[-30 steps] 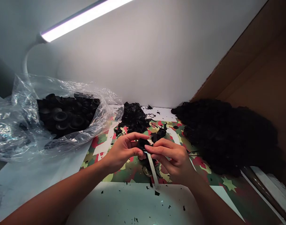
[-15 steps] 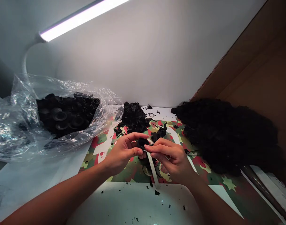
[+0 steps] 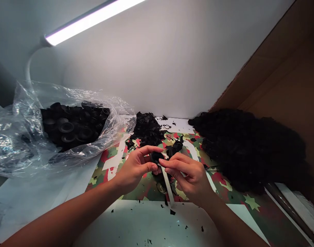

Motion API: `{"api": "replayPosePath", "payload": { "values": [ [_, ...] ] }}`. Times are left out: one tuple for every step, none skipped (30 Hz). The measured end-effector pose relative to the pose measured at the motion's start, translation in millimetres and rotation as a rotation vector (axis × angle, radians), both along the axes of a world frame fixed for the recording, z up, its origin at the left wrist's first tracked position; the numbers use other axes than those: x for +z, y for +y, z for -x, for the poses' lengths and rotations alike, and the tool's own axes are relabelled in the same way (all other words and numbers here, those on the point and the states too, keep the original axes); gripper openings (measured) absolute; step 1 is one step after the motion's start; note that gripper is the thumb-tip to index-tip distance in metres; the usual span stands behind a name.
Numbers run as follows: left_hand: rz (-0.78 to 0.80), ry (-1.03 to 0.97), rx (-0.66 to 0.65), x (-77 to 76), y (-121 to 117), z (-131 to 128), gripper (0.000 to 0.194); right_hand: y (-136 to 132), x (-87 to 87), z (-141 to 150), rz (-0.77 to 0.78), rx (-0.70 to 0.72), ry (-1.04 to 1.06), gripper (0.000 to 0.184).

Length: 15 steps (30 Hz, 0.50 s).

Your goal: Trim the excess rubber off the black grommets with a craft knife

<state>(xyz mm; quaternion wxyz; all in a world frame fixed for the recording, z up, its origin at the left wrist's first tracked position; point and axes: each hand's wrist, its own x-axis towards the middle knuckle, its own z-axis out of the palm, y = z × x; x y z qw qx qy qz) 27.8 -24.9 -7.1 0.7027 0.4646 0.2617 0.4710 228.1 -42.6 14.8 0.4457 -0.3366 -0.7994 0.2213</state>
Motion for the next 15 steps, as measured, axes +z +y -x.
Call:
{"api": "replayPosePath", "payload": {
  "values": [
    [0.0, 0.004, 0.001, 0.7, 0.0, -0.1, 0.039, -0.2, 0.3, 0.1, 0.001, -0.005, -0.001, 0.026],
    [0.0, 0.008, 0.003, 1.3, -0.1, -0.2, 0.04, -0.4, 0.7, 0.1, 0.001, -0.009, -0.002, 0.026],
    [0.0, 0.012, 0.004, 1.7, -0.1, -0.3, 0.04, -0.5, 1.2, 0.0, 0.002, -0.009, -0.005, 0.026],
    [0.0, 0.016, 0.008, 2.0, -0.1, -0.4, 0.041, -0.6, 1.8, -0.1, 0.003, -0.009, -0.008, 0.025],
    [-0.001, 0.018, 0.011, 2.0, 0.0, -0.5, 0.041, -0.6, 2.5, -0.3, 0.006, -0.008, -0.012, 0.025],
    [-0.003, 0.017, 0.013, 1.8, 0.1, -0.5, 0.04, -0.6, 3.2, -0.6, 0.012, -0.008, -0.015, 0.025],
    [-0.006, 0.014, 0.014, 1.4, 0.3, -0.4, 0.04, -0.6, 3.8, -0.8, 0.022, -0.007, -0.015, 0.024],
    [-0.01, 0.011, 0.013, 0.8, 0.5, -0.3, 0.039, -0.6, 4.2, -0.9, 0.036, -0.008, -0.011, 0.024],
    [-0.012, 0.008, 0.01, 0.3, 0.7, -0.2, 0.039, -0.5, 4.6, -1.0, 0.049, -0.008, -0.005, 0.023],
    [-0.015, 0.006, 0.007, -0.3, 1.0, -0.1, 0.039, -0.4, 4.7, -1.0, 0.06, -0.007, 0.001, 0.023],
    [-0.016, 0.006, 0.005, -0.8, 1.2, 0.0, 0.039, -0.3, 4.7, -0.9, 0.065, -0.003, 0.003, 0.022],
    [-0.015, 0.008, 0.007, -1.3, 1.4, 0.1, 0.039, -0.2, 4.6, -0.7, 0.064, 0.001, 0.004, 0.022],
    [-0.014, 0.009, 0.01, -1.6, 1.5, 0.0, 0.04, -0.1, 4.3, -0.5, 0.059, 0.003, 0.002, 0.022],
    [-0.012, 0.009, 0.014, -1.8, 1.4, -0.1, 0.04, -0.1, 4.1, -0.2, 0.05, 0.004, 0.0, 0.023],
    [-0.009, 0.009, 0.02, -2.0, 1.3, -0.2, 0.04, -0.2, 3.9, 0.1, 0.039, 0.003, -0.001, 0.023]
  ]
}}
